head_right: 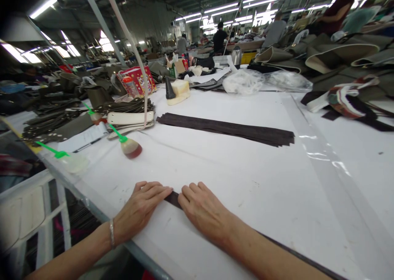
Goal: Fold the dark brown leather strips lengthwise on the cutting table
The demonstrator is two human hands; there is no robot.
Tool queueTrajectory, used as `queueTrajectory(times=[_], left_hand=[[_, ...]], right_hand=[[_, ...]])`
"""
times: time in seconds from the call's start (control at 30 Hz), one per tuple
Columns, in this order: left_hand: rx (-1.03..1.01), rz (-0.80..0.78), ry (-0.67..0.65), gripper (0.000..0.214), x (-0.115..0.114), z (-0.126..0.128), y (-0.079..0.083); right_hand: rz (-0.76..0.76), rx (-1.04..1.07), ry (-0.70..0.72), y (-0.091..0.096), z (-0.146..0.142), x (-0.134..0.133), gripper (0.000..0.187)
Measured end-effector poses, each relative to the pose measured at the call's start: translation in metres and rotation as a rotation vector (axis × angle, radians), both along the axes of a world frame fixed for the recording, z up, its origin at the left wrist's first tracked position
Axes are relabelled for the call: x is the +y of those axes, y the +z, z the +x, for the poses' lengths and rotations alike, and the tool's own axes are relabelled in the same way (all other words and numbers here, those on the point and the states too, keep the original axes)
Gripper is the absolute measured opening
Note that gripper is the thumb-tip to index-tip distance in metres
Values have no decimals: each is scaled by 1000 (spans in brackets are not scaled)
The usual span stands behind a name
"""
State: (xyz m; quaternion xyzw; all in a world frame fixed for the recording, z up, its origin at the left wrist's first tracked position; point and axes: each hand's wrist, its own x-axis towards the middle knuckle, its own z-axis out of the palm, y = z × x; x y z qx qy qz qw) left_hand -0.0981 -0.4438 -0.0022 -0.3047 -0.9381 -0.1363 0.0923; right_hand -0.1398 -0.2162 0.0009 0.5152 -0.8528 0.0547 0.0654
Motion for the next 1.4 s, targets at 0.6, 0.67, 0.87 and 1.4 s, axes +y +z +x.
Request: queueTrajectory(times=[0.6,0.67,0.87,1.4], left_hand=[[-129,-229,9,67,12,0,12],[-137,-265,11,71,14,0,14],[-121,-346,0,77,19,0,17],[102,-51,-40,48,63,4,18]], right_hand=[[50,-12,26,4,10,32,17],[52,-20,23,4,11,37,16],[38,-33,-3,5,18,56,14],[21,20,0,4,28,85,17]])
